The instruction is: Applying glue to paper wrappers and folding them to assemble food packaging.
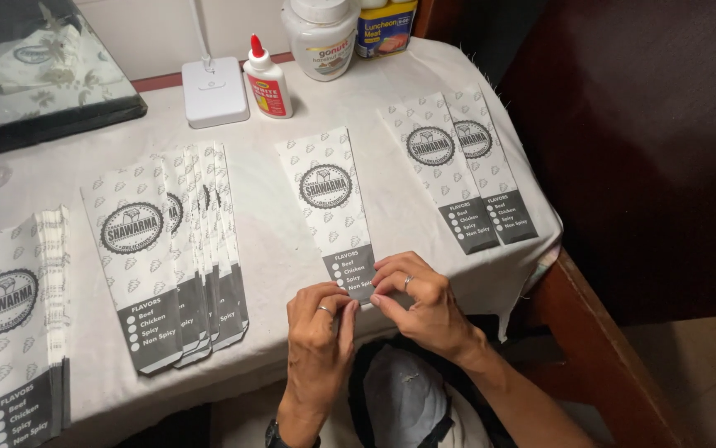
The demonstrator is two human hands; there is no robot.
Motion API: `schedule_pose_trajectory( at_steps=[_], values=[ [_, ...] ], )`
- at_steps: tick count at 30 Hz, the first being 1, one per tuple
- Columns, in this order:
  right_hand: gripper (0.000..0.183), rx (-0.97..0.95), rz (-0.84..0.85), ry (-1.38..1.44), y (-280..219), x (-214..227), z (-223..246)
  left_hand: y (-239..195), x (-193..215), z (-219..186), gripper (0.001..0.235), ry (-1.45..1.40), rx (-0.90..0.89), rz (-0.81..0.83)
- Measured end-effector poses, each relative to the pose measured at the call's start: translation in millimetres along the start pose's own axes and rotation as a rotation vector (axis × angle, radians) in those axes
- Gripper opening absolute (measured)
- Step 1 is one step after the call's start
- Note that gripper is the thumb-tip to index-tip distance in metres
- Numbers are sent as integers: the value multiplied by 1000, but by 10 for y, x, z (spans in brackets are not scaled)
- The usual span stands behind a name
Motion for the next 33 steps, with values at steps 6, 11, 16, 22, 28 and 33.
schedule_pose_trajectory(
  at_steps=[6,11,16,22,28,33],
  values=[
    [14,-113,20,55,-10,28,-67,-21,-31,76,9,-67,167,-65],
    [15,-190,82,110,-26,72,-93,-29,24,124,32,-129,131,51],
    [20,-106,41,68,-4,141,21,-18,84,68,31,-56,-46,124],
    [25,-30,-27,32,-50,174,57,94,120,80,22,82,-216,174],
    [19,-63,-118,32,-117,412,17,207,176,160,24,100,-279,240],
    [14,-88,-239,-55,-242,644,-100,284,279,101,11,114,-315,385]
  ],
)
Point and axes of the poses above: each hand's wrist, its own y-axis towards the middle knuckle, its own x-axis out of the back of the hand, z = x × y, the point moved 1 cm from there along y, towards the middle knuckle, and after that the axes turned 5 degrees about -y, right-handed, at the moved point
